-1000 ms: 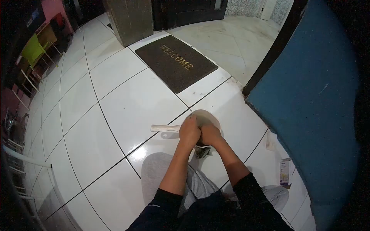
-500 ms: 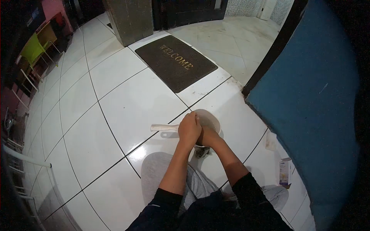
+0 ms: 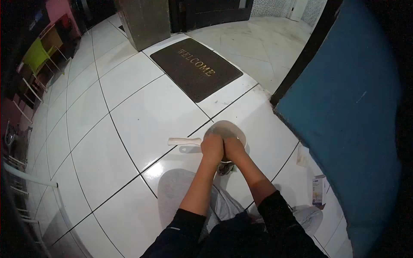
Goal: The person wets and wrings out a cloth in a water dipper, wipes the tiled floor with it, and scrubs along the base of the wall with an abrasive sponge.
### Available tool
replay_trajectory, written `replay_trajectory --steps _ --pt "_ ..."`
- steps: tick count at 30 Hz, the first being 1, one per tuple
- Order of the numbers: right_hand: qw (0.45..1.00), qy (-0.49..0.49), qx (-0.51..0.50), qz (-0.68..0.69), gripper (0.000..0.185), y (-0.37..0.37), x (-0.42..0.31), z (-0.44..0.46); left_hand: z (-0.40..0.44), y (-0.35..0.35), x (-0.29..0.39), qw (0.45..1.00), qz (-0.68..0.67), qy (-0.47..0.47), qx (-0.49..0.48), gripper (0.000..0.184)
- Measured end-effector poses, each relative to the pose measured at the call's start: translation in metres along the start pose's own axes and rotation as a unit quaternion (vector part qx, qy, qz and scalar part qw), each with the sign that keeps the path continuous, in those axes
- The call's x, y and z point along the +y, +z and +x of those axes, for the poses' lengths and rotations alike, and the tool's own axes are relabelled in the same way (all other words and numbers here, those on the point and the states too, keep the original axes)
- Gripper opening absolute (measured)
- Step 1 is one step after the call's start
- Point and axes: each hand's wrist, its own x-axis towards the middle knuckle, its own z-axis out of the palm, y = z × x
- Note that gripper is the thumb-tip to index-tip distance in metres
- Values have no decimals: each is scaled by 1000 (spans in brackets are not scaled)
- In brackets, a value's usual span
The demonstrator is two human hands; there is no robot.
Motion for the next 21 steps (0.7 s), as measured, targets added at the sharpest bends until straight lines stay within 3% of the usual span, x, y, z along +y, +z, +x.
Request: replay_trajectory --steps 3,5,6,8,12,15,17,21 --pt "997 64 -48 -22 21 -14 -12 -6 -1 7 1 999 35 14 -30 16" --pt "993 22 67 -97 20 -4 -9 -7 -1 13 0 999 36 19 -29 18" --pt "993 22 68 -97 20 -7 -11 -7 -2 15 -1 999 20 32 3 18" --pt "995 62 1 -75 23 -12 -17 -9 0 19 -2 998 5 45 36 19" --pt "997 66 -12 -33 26 -27 -24 -13 3 20 0 999 46 11 20 20" --pt "991 39 -76 -100 27 -22 -18 -9 3 21 0 998 55 6 21 18" --pt "995 52 -17 -83 21 -18 -19 -11 3 22 -2 998 55 20 37 17" --pt "997 70 4 -36 19 -12 -16 -9 3 17 0 997 69 35 -4 15"
